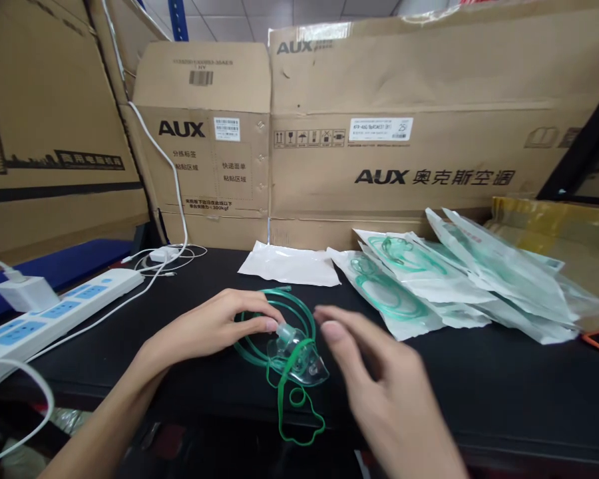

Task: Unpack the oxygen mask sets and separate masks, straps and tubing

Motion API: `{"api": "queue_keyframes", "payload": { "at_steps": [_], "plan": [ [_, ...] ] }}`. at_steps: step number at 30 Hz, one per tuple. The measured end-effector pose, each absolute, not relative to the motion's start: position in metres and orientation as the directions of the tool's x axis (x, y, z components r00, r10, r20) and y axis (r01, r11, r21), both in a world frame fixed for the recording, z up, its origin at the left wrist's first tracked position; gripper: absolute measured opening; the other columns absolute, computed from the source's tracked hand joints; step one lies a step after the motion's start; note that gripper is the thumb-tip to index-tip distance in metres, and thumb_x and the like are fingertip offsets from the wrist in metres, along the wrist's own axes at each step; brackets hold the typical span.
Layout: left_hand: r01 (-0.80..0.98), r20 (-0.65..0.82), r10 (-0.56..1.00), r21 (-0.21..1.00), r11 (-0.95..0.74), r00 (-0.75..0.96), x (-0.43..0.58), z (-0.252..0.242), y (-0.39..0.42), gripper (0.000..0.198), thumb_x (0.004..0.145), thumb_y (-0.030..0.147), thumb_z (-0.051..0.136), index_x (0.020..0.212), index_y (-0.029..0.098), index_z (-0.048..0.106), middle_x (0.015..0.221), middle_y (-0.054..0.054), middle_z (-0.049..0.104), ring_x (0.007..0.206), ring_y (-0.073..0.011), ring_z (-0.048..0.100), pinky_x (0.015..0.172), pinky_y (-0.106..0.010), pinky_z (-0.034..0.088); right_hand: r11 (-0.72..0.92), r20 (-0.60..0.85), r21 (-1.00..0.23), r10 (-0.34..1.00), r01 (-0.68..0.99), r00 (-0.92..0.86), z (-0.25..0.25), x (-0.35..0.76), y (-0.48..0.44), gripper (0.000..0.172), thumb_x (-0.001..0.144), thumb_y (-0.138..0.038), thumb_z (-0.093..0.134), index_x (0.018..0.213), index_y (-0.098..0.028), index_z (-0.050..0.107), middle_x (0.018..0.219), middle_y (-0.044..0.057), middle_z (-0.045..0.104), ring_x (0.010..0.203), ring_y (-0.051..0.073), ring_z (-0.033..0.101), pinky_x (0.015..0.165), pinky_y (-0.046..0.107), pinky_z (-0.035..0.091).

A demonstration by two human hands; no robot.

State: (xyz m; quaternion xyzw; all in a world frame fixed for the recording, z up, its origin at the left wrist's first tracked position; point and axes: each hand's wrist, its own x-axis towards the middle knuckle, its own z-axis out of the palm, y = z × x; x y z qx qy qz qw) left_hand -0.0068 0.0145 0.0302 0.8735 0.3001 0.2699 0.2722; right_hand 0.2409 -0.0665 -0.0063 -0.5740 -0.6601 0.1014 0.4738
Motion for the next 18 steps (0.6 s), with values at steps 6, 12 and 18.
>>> {"api": "queue_keyframes", "payload": {
  "at_steps": [6,12,18],
  "plan": [
    [0.361,0.324,0.676,0.652,-0.666,0.662,-0.008,0.029,0.015,0.019,0.098,0.033,0.06,0.107,0.026,0.075,0.11,0.005,0.075,0.103,-0.0131,0.066,0.092,-0.021,0.044,0.193,0.255,-0.778,0.967,0.598,0.019,-0.011,0.2,-0.049,0.044,0.086,-0.06,0.062,0.109,-0.024,0.073,0.088,0.002,0.078,0.079,0.023,0.072,0.071,0.029,0.056],
    [0.354,0.335,0.707,0.686,-0.636,0.623,-0.01,0.028,0.018,0.016,0.097,0.032,0.063,0.107,0.027,0.074,0.11,0.005,0.075,0.102,-0.0147,0.067,0.09,-0.023,0.045,0.227,0.307,-0.8,0.95,0.556,0.055,-0.021,0.21,-0.049,0.043,0.085,-0.06,0.063,0.107,-0.025,0.075,0.1,0.003,0.078,0.094,0.026,0.071,0.079,0.03,0.054],
    [0.433,0.397,0.715,0.594,-0.678,0.575,-0.008,0.028,0.016,0.014,0.095,0.034,0.065,0.097,0.026,0.076,0.096,0.005,0.076,0.089,-0.0147,0.067,0.082,-0.023,0.044,0.202,0.277,-0.816,0.959,0.541,0.06,-0.025,0.213,-0.046,0.047,0.084,-0.061,0.065,0.11,-0.023,0.075,0.096,0.004,0.078,0.08,0.024,0.07,0.069,0.031,0.052]
  ]
}}
